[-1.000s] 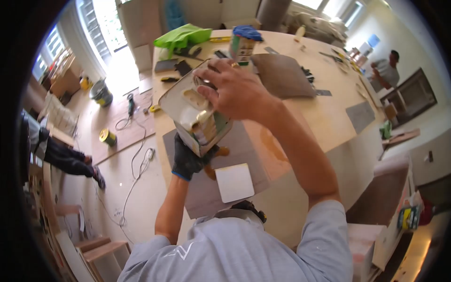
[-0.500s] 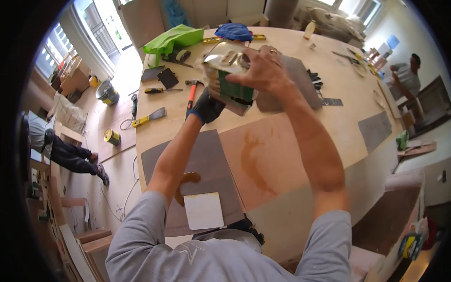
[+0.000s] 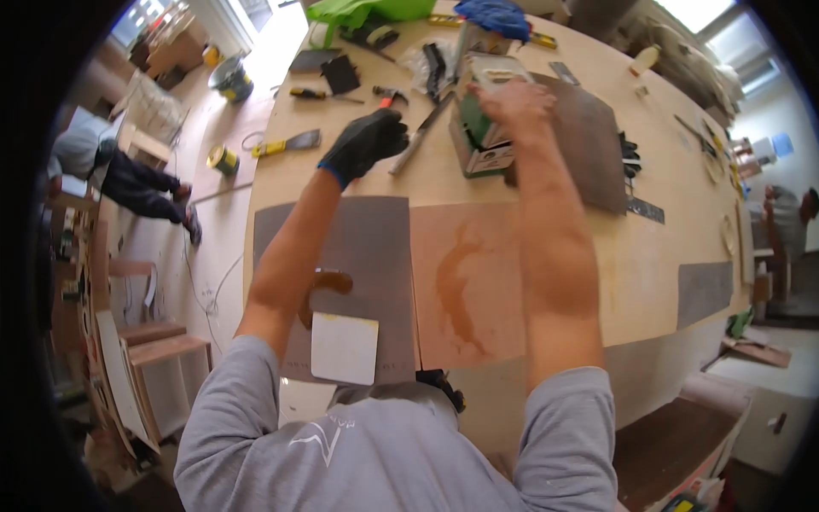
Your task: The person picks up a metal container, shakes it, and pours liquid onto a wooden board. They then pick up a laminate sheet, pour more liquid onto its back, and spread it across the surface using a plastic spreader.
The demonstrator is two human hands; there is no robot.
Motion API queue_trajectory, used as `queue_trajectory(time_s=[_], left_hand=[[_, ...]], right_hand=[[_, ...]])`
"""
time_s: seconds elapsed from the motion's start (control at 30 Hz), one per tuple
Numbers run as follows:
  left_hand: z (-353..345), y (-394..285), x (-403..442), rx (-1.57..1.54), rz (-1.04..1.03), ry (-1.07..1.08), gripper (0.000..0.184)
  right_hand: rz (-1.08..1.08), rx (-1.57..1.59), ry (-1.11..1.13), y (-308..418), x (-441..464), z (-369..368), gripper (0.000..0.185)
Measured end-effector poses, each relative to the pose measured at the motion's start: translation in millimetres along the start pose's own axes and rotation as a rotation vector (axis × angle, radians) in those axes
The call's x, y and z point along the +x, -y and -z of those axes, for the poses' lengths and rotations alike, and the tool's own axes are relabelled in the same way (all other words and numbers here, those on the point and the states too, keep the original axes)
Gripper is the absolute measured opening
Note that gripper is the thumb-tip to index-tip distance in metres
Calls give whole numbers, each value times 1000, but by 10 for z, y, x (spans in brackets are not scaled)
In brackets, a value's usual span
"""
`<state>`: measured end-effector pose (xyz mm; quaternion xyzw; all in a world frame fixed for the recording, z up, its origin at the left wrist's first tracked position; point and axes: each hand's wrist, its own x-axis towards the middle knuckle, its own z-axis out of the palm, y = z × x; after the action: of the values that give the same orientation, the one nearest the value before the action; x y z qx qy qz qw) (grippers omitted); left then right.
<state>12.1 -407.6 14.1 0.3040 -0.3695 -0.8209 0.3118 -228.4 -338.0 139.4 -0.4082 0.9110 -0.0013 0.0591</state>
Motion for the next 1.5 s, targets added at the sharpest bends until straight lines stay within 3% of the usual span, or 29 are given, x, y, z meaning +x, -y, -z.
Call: queue_trajectory(time_s=[0.1, 0.2, 0.27, 0.47, 0.57, 0.63, 0.67, 0.7, 0.77, 0.87, 0.97, 1.07, 1.2, 1.3, 1.43, 1.5], left_hand=[[486, -145, -1023, 301, -116, -260, 38], [1197, -18, -2063, 410, -8, -523, 40], [1568, 83, -2685, 373, -66, -686, 40], [2449, 349, -3854, 359, -137, -995, 40], [2721, 512, -4055, 337, -176, -1005, 40], [2814, 671, -4219, 328, -238, -964, 37], [2630, 639, -4237, 366, -226, -950, 35], [2572, 704, -4246, 484, -212, -951, 35], [2542, 857, -4257, 758, -233, -920, 36], [2347, 859, -4226, 1004, -231, -853, 42], [2274, 789, -4176, 910, -42, -737, 50], [2168, 477, -4128, 1280, 140, -573, 54], [2132, 457, -4178, 1293, 205, -518, 58], [2184, 625, -4296, 1422, 140, -552, 53], [2238, 693, -4595, 1037, 532, -467, 64], [2329, 889, -4743, 1030, 514, -451, 66]], right_hand=[[70, -9, 72, -87, 215, 8, 98], [83, 25, 71, -141, 314, 7, 93], [99, -6, 88, -135, 281, 38, 95], [-66, -143, -190, 54, -87, 195, 95], [167, -190, -623, 81, -502, 192, 80], [504, 315, -509, 351, -1554, 299, 45], [721, 419, -508, 324, -1892, 46, 20], [891, 573, -324, 309, -2356, -261, 18], [944, 534, -81, 423, -3497, -807, 25], [771, 376, 179, 289, -4456, -1597, 70], [722, 66, 75, 430, -4851, -1687, 93], [699, 41, 67, 323, -4864, -2060, 99], [840, -60, 53, 131, -4788, -2130, 90], [912, -25, 44, 56, -4745, -2040, 83], [889, 28, 177, 143, -4653, -1755, 82], [839, 107, 189, 174, -4621, -1757, 89]])
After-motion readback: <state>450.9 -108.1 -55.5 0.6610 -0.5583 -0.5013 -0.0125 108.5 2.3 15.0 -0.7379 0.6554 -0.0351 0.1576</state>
